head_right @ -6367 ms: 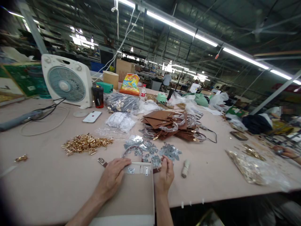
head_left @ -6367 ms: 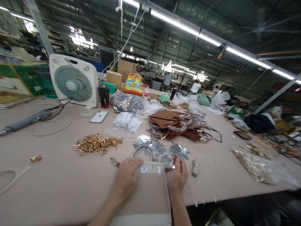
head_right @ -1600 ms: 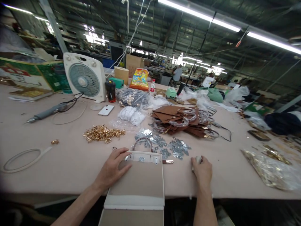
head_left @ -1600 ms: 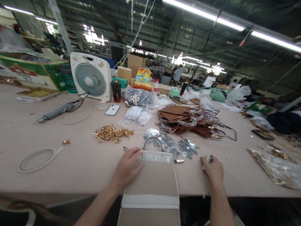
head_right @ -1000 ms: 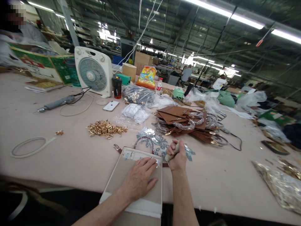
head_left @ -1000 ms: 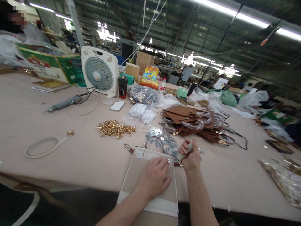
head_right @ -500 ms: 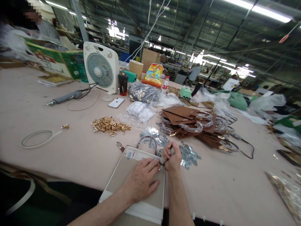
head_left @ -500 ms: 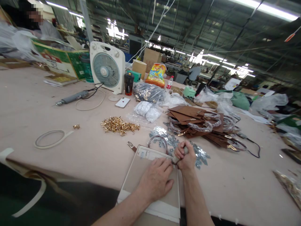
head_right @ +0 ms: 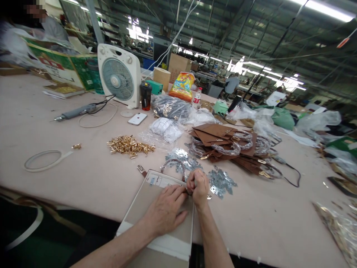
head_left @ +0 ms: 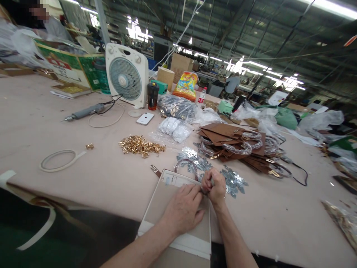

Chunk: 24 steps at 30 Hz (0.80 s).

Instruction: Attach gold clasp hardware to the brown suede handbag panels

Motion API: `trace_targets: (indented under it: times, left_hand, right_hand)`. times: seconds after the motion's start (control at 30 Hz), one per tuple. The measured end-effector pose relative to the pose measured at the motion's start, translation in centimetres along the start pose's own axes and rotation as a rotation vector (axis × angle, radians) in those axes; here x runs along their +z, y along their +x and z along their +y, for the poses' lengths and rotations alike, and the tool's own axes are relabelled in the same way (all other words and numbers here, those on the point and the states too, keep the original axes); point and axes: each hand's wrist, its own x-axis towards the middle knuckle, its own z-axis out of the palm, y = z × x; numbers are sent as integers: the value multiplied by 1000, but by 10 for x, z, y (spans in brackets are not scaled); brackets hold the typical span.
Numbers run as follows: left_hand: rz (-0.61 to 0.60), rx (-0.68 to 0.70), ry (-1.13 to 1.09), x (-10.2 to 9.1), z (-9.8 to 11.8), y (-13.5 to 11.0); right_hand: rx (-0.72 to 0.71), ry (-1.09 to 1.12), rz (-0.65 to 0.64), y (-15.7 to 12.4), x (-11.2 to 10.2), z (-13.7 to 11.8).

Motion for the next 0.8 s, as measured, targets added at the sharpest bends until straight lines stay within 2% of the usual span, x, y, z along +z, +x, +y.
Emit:
trace_targets:
  times: [0.2, 0.27, 0.47, 0.67, 0.8]
  left_hand:
    - [57, 34, 60, 8, -5, -2]
    - [57, 37, 85, 9, -7, -2]
    - [43, 3, 107, 4, -6, 0]
    - [36, 8, 107, 3, -5, 1]
    - [33, 13, 101, 1, -5, 2]
  right_hand:
    - [-185, -131, 30, -25, 5, 6]
    - [-205, -130, 39, -29, 5, 3]
    - [-261, 149, 251, -33, 1, -19]
    - [-276, 90, 196, -46, 11, -10]
    - [-347, -41, 237, -49, 19, -1]
